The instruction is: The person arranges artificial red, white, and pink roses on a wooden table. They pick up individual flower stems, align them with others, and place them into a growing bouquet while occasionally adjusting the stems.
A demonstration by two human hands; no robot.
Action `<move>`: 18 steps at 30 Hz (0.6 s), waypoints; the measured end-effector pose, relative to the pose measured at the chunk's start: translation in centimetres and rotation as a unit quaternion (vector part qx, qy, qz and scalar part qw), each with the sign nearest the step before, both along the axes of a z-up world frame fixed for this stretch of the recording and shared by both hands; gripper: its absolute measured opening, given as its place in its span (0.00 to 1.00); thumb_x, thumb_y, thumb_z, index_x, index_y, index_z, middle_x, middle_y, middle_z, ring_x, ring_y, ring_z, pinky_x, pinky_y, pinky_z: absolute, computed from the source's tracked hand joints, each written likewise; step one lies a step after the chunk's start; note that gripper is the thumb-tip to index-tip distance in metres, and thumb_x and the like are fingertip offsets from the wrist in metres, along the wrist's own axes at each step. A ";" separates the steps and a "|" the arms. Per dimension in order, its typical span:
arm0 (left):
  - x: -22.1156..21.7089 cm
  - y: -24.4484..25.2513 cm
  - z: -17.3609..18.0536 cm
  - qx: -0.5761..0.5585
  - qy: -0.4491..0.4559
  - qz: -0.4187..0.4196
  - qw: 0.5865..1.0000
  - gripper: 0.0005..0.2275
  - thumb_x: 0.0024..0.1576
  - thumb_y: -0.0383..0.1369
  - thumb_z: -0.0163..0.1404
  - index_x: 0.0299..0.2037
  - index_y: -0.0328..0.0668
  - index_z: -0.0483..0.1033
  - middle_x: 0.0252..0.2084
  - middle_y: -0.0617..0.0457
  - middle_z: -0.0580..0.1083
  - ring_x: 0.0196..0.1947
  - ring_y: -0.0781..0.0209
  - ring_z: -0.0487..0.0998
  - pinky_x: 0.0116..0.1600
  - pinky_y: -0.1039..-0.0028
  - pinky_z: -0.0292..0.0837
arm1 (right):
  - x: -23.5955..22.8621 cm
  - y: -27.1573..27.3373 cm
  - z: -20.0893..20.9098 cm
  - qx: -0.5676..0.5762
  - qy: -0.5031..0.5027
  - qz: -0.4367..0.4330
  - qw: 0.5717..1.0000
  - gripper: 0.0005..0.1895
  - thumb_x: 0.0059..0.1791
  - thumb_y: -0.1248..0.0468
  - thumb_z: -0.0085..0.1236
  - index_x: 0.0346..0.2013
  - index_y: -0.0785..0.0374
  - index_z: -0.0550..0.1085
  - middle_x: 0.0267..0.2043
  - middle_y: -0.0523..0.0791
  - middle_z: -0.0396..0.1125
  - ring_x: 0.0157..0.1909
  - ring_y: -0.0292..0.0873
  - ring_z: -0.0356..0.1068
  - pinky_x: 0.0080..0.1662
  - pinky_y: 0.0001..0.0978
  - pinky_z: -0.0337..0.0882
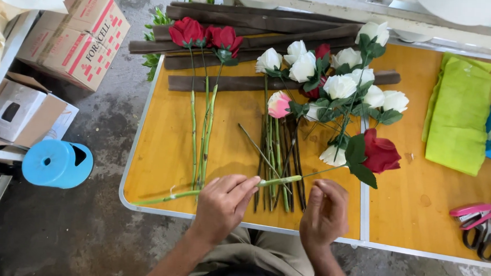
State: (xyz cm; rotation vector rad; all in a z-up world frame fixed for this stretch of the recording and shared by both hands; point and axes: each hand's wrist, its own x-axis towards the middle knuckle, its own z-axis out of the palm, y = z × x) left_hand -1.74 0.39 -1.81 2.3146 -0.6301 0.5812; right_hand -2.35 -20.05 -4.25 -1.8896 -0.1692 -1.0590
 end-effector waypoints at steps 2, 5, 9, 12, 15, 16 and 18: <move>-0.6 -0.2 0.9 -0.014 -0.001 0.001 1.000 0.08 0.61 0.31 0.56 0.49 0.41 0.82 0.36 0.52 0.79 0.29 0.64 0.77 0.31 0.76 0.72 | -0.4 1.2 1.3 0.148 0.125 0.027 0.981 0.07 0.58 0.69 0.49 0.44 0.69 0.74 0.41 0.50 0.71 0.45 0.43 0.72 0.49 0.30 0.79; -1.4 -0.6 1.7 -0.028 -0.006 0.010 1.000 0.09 0.59 0.31 0.58 0.47 0.39 0.83 0.36 0.51 0.79 0.28 0.64 0.77 0.29 0.74 0.76 | 0.2 1.1 0.5 0.494 0.200 0.176 0.827 0.15 0.57 0.61 0.52 0.51 0.72 0.75 0.44 0.52 0.73 0.45 0.49 0.75 0.46 0.32 0.77; -2.4 -0.9 2.1 -0.082 0.043 -0.003 0.996 0.09 0.58 0.26 0.58 0.46 0.31 0.81 0.37 0.47 0.80 0.25 0.65 0.78 0.28 0.82 0.80 | 0.5 1.7 0.5 0.492 0.192 0.185 0.829 0.10 0.55 0.66 0.56 0.46 0.70 0.76 0.39 0.51 0.72 0.43 0.47 0.74 0.48 0.36 0.79; -3.1 -1.3 1.5 -0.143 0.085 0.007 0.986 0.09 0.58 0.25 0.56 0.47 0.31 0.81 0.38 0.47 0.80 0.26 0.65 0.79 0.31 0.81 0.82 | 0.6 2.3 1.1 0.421 0.193 0.162 0.871 0.11 0.55 0.65 0.55 0.46 0.72 0.76 0.37 0.51 0.73 0.41 0.46 0.76 0.47 0.37 0.80; -3.6 -1.8 1.6 -0.185 0.101 0.012 0.977 0.08 0.59 0.25 0.56 0.46 0.30 0.81 0.38 0.48 0.79 0.28 0.65 0.79 0.33 0.78 0.80 | 0.7 2.6 1.6 0.364 0.179 0.128 0.905 0.07 0.53 0.65 0.58 0.38 0.68 0.77 0.32 0.48 0.75 0.46 0.43 0.75 0.47 0.37 0.79; -3.6 -1.8 1.8 -0.198 0.102 0.003 0.975 0.08 0.59 0.24 0.55 0.46 0.28 0.80 0.38 0.46 0.79 0.30 0.63 0.80 0.35 0.79 0.82 | 1.0 2.7 1.7 0.356 0.175 0.111 0.911 0.05 0.52 0.65 0.60 0.33 0.63 0.78 0.30 0.45 0.76 0.52 0.42 0.73 0.48 0.37 0.77; -3.5 -1.9 1.5 -0.195 0.098 0.005 0.976 0.08 0.59 0.24 0.55 0.46 0.28 0.80 0.39 0.45 0.79 0.33 0.59 0.81 0.39 0.76 0.82 | 1.1 2.7 0.7 0.413 0.172 0.127 0.885 0.05 0.54 0.67 0.58 0.34 0.63 0.75 0.31 0.48 0.75 0.43 0.43 0.75 0.42 0.33 0.77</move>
